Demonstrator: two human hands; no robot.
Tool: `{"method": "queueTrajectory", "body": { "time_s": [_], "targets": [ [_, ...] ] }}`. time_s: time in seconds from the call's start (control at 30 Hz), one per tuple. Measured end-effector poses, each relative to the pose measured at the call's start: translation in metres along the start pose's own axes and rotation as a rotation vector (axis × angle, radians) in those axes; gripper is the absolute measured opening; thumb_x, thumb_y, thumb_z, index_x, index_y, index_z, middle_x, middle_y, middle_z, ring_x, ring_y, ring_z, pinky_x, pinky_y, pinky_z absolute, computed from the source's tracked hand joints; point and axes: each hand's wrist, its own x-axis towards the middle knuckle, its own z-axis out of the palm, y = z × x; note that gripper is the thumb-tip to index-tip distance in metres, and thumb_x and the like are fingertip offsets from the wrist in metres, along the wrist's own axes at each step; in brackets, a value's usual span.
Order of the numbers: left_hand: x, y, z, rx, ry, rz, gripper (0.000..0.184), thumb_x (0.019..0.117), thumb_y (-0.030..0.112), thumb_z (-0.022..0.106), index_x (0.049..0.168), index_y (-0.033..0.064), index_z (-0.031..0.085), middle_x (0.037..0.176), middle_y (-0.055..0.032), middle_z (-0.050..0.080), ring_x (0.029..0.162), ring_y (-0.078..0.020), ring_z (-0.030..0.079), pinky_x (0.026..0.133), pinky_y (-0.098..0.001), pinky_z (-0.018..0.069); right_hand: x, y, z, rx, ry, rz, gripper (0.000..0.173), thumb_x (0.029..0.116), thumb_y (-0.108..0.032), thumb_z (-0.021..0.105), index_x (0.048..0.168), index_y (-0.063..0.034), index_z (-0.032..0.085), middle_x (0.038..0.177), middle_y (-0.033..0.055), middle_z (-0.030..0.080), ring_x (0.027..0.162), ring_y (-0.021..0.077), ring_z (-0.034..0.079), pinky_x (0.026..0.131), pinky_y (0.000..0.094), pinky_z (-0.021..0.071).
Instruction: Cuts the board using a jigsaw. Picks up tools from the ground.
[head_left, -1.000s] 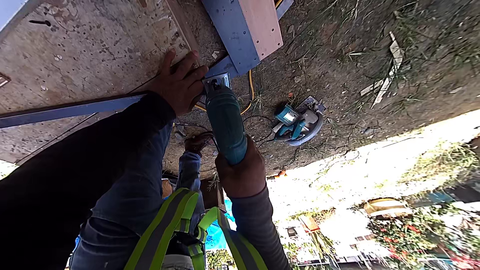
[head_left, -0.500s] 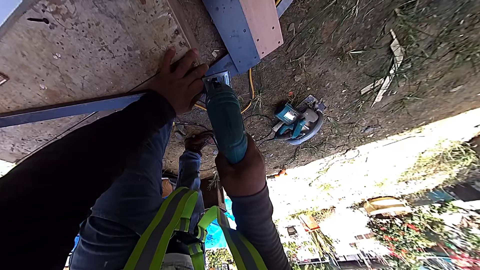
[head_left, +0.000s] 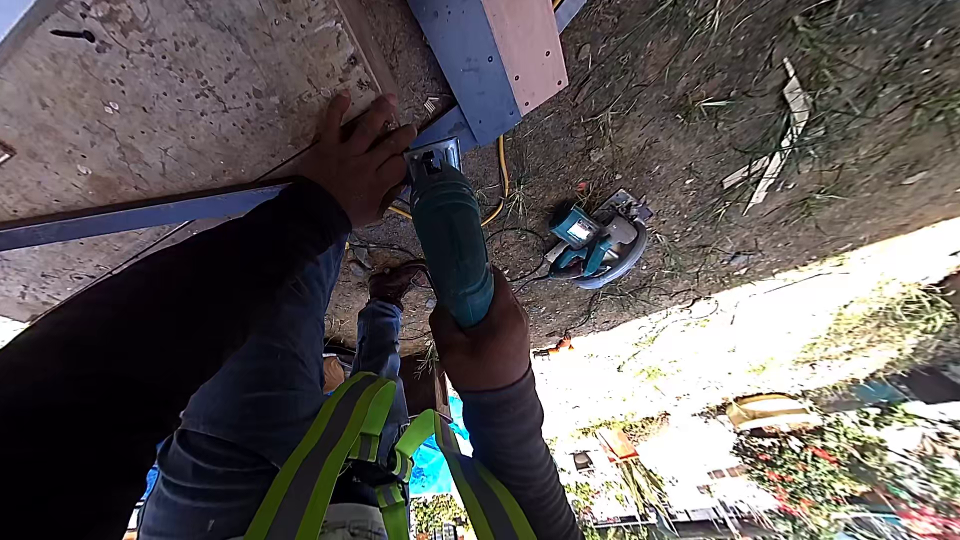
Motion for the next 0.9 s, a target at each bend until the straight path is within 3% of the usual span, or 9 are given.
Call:
{"method": "queueTrajectory", "body": {
  "time_s": [0.9],
  "targets": [
    [-0.0005, 0.0012, -0.0012, -0.004, -0.007, -0.008, 0.027, 0.1029, 0.031, 0.053, 0.104, 0.0060, 0.065, 0.159, -0.0104, 0.046, 0.154, -0.0381, 0.027, 0.118, -0.0706, 0.0128, -0.0011, 0.0009, 0.0021, 0.002, 0.018, -0.014, 0.046, 0.0740, -0.017, 0.073, 0.112, 0.0073, 0.065, 0.088, 0.0135, 0.070, 0.069, 0.0190, 0.067, 0.060, 0.0382, 0.0570]
  ]
}}
